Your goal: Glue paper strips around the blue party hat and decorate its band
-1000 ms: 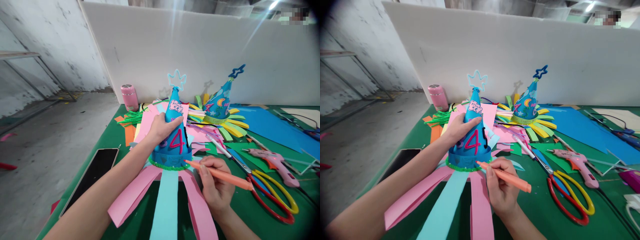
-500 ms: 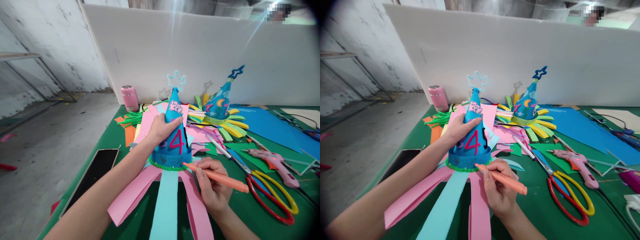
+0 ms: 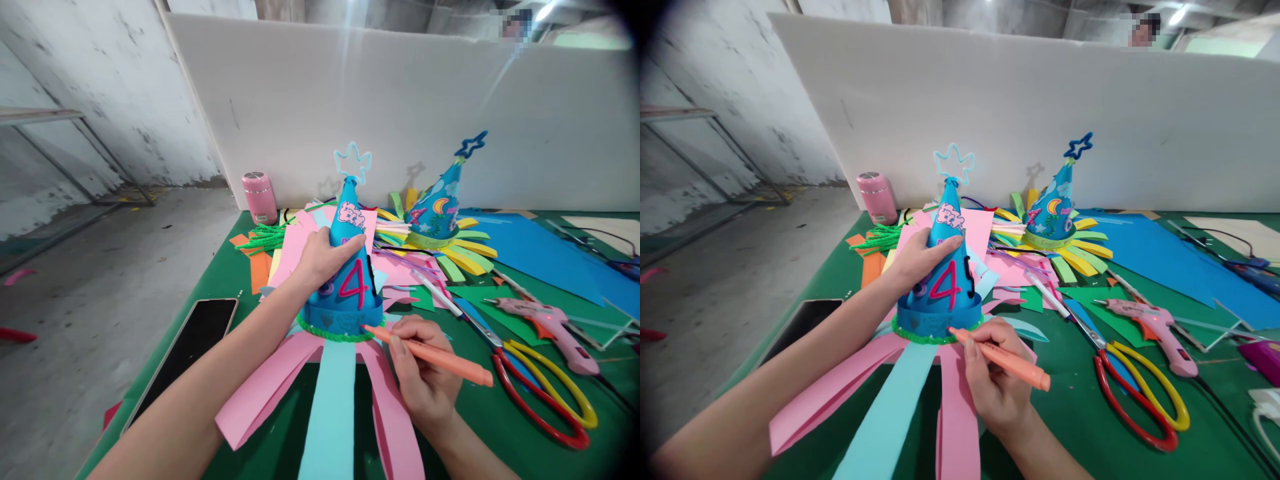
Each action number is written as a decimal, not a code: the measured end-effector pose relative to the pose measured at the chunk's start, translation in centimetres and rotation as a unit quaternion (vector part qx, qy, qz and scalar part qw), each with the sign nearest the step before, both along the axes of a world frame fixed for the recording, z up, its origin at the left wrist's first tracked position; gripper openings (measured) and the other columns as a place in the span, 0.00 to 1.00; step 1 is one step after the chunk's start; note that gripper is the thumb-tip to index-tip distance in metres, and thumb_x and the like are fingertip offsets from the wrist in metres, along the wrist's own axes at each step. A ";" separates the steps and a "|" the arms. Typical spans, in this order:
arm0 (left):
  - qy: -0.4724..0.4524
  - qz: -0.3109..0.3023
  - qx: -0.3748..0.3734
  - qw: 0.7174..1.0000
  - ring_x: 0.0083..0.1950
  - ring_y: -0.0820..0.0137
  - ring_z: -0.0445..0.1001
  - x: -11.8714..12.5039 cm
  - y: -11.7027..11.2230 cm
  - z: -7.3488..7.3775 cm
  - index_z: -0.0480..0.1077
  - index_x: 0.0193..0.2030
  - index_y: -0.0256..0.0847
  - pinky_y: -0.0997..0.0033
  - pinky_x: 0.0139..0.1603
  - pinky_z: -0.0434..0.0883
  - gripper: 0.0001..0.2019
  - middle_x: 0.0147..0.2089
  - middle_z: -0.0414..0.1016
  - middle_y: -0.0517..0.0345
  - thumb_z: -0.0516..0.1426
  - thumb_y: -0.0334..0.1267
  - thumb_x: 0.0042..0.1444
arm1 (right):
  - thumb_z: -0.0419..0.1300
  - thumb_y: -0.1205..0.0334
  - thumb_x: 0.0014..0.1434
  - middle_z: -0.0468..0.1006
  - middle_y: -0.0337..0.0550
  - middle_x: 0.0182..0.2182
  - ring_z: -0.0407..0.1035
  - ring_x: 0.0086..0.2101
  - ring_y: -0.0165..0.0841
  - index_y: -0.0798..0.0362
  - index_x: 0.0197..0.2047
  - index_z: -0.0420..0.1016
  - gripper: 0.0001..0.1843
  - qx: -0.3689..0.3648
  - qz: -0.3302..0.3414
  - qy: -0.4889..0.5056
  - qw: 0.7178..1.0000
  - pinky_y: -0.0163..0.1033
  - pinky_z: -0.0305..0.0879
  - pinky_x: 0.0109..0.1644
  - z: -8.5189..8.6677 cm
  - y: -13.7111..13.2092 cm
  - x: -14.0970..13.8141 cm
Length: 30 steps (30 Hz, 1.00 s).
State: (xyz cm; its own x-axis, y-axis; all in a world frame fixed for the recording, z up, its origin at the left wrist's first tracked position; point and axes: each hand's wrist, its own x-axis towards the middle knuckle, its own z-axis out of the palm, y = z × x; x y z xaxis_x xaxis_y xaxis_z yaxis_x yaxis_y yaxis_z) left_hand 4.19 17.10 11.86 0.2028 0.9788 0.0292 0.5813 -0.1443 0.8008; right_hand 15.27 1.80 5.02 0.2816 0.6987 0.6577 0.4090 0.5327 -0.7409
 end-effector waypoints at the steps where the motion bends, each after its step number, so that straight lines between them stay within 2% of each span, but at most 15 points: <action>1: 0.003 0.000 -0.001 1.000 0.41 0.56 0.74 0.0 0.0 0.0 0.67 0.37 0.37 0.64 0.36 0.69 0.26 0.41 0.75 0.45 0.54 0.61 0.47 | 0.55 0.72 0.57 0.68 0.35 0.25 0.66 0.26 0.26 0.51 0.33 0.66 0.06 0.001 0.000 -0.001 1.000 0.32 0.64 0.28 0.0 0.0 0.0; 23: -0.004 -0.007 0.012 1.000 0.41 0.56 0.74 -0.2 0.1 -0.2 0.67 0.37 0.37 0.64 0.35 0.69 0.27 0.40 0.75 0.45 0.54 0.62 0.46 | 0.56 0.70 0.57 0.69 0.37 0.24 0.67 0.25 0.28 0.51 0.32 0.67 0.04 -0.013 -0.013 0.000 1.000 0.33 0.64 0.25 0.0 0.0 -0.1; 30: -0.014 -0.005 0.001 1.000 0.41 0.57 0.74 -0.2 0.0 -0.1 0.66 0.36 0.38 0.65 0.35 0.68 0.26 0.39 0.75 0.46 0.55 0.62 0.46 | 0.56 0.70 0.57 0.69 0.37 0.24 0.67 0.26 0.28 0.51 0.32 0.67 0.05 -0.006 -0.008 -0.002 1.000 0.34 0.65 0.27 -0.1 0.0 0.0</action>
